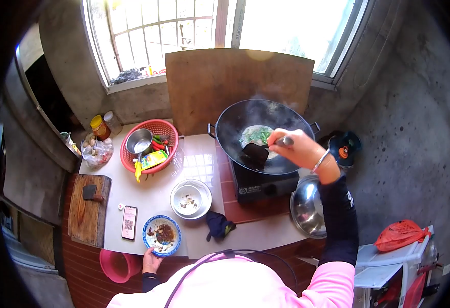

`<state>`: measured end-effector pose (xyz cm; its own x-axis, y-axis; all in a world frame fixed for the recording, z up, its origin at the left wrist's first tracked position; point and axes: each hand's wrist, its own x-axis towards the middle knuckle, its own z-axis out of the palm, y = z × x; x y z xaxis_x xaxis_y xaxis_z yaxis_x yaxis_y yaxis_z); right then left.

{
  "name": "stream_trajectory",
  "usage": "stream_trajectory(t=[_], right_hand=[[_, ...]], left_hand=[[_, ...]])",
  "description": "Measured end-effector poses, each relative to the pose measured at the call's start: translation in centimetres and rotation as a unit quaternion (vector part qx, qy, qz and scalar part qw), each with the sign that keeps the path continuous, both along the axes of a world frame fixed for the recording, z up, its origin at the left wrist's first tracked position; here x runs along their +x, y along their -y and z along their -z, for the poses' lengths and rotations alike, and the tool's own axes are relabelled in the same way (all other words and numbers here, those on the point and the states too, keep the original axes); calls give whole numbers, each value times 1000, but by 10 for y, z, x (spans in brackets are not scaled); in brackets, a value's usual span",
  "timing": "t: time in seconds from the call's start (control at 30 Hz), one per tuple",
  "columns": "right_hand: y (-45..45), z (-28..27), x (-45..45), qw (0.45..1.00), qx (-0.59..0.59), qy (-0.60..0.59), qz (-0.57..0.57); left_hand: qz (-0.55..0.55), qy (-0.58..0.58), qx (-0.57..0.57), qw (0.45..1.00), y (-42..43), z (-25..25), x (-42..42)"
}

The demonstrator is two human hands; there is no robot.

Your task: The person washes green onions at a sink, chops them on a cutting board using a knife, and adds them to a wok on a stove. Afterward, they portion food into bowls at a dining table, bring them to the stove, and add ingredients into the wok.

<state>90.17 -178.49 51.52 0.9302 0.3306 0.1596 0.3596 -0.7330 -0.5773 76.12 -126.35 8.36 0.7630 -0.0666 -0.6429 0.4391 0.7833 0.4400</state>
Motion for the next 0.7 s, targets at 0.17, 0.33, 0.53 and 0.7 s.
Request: stream_trajectory(t=[0.17, 0.33, 0.53, 0.7], right_hand=[[-14, 13, -37, 994, -38, 107, -2], [-39, 56, -69, 958, -178, 223, 20], [-37, 129, -69, 932, -235, 276, 26], [-34, 148, -73, 932, -241, 269, 35]], left_hand=[[68, -76, 198, 975, -31, -10, -10], [196, -84, 754, 621, -45, -31, -1], [96, 74, 648, 752, 0, -84, 45], [100, 152, 638, 748, 36, -99, 65]])
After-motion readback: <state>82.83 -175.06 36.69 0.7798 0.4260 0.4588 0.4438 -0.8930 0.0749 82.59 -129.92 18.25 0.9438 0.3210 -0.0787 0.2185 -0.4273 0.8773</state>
